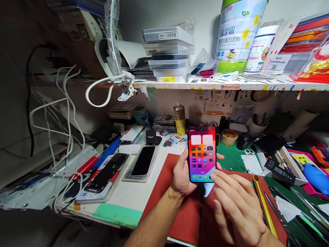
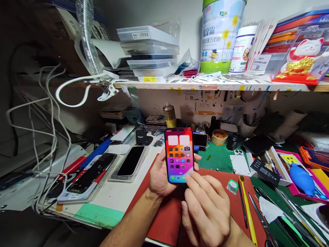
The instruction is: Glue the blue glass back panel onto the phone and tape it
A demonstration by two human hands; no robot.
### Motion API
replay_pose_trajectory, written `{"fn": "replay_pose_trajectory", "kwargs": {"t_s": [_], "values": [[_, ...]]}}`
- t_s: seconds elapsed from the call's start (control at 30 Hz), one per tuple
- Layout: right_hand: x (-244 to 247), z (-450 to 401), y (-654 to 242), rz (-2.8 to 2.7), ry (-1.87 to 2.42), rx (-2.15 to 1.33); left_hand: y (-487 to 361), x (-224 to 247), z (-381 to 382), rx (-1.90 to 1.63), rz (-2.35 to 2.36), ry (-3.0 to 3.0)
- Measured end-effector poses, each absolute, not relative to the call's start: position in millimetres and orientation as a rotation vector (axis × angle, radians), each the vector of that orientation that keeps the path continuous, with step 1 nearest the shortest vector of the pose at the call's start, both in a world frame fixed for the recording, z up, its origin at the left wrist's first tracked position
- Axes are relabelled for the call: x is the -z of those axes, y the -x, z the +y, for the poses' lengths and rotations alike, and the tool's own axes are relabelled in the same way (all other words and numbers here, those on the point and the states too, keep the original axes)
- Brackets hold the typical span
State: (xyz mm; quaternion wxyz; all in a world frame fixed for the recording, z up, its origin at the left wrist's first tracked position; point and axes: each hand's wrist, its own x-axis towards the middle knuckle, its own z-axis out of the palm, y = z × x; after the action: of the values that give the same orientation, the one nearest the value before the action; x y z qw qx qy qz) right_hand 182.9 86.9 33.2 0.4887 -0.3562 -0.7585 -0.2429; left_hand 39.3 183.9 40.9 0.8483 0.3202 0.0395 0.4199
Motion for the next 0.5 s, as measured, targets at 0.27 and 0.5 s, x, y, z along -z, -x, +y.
{"fn": "replay_pose_trajectory", "kwargs": {"t_s": [0.27,0.5], "values": [[-30.9,97.2,-184.4,-1.564,1.079,-0.014,-40.2,-31.4,183.9,-0.849,0.175,-0.684],[-27.3,97.0,-189.2,-1.549,1.052,-0.065,-43.2,-27.8,183.6,-0.833,0.174,-0.679]]}}
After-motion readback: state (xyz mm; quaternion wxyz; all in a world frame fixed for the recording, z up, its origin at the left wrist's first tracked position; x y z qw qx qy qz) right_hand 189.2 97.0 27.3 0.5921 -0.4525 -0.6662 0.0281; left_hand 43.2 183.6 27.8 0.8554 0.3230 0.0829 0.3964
